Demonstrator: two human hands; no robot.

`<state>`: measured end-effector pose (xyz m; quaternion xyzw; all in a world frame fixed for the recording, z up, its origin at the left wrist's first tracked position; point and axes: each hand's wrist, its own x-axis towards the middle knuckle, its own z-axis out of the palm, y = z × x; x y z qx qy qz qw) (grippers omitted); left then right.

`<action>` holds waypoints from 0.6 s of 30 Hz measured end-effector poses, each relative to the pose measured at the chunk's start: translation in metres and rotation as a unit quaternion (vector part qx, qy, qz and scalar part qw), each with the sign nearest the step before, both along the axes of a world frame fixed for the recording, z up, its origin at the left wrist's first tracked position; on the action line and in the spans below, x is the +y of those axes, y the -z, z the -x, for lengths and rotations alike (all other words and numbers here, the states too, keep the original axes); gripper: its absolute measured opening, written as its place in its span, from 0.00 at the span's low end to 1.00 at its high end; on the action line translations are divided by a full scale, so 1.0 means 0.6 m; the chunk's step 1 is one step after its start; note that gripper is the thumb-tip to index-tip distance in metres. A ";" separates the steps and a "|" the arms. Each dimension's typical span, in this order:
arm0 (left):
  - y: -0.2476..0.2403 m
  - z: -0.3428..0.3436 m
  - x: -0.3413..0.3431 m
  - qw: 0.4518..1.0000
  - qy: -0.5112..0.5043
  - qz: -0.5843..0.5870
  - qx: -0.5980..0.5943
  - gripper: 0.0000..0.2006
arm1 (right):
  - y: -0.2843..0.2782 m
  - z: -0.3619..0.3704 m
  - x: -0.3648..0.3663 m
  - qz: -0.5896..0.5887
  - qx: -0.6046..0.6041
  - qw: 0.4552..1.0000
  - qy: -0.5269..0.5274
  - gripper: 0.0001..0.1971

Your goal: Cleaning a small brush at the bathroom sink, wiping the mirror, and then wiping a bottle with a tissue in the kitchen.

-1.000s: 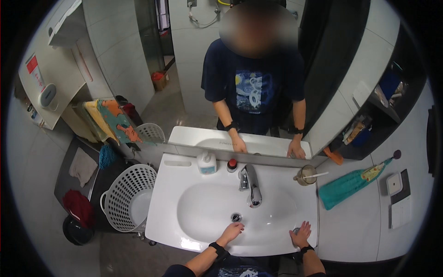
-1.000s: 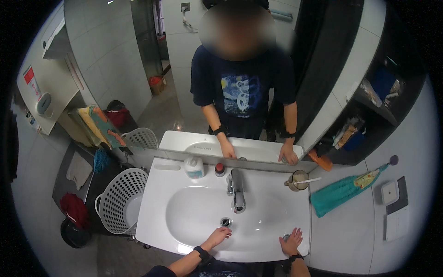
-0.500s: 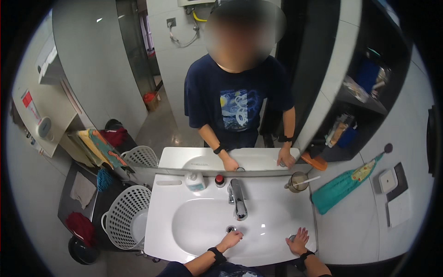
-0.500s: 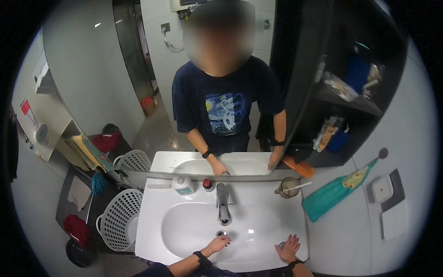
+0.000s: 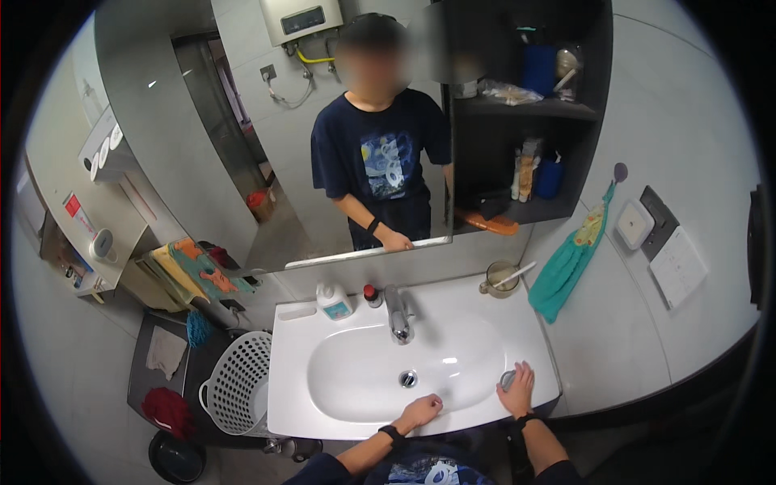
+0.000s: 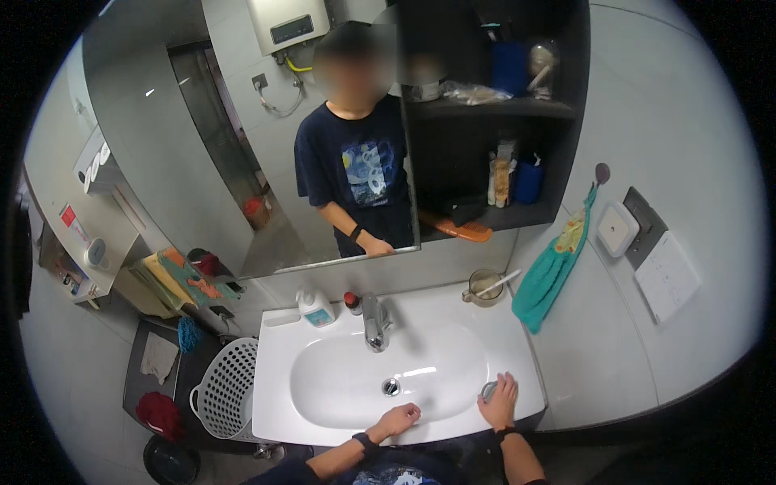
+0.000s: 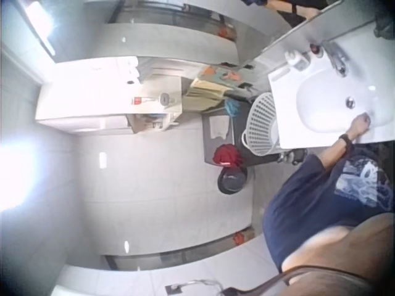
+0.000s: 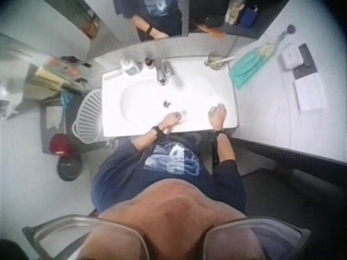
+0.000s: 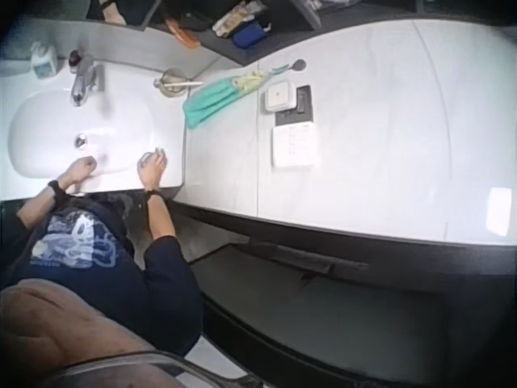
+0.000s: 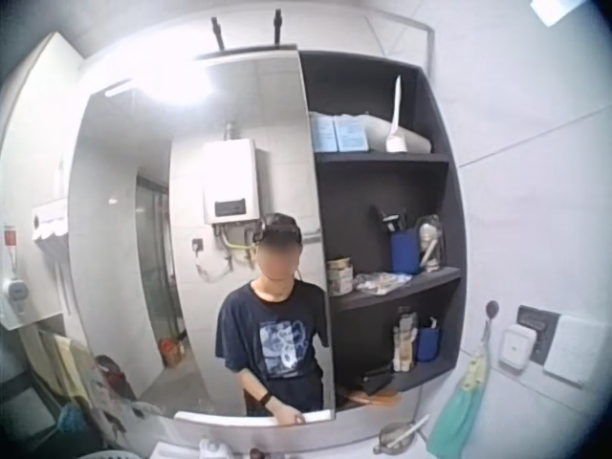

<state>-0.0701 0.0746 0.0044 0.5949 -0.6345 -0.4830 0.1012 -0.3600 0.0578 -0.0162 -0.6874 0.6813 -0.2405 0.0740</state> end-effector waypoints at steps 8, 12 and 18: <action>-0.022 0.018 0.046 0.998 -0.017 0.031 0.056 0.20 | -0.028 -0.103 0.019 -0.192 -0.281 0.932 -0.128 0.20; -0.044 0.020 0.052 0.985 -0.070 0.099 0.120 0.29 | -0.051 -0.191 -0.006 -0.186 -0.313 0.908 -0.206 0.14; -0.063 -0.010 0.044 0.975 -0.163 0.115 0.103 0.36 | -0.036 -0.257 -0.016 -0.284 -0.472 0.809 -0.204 0.15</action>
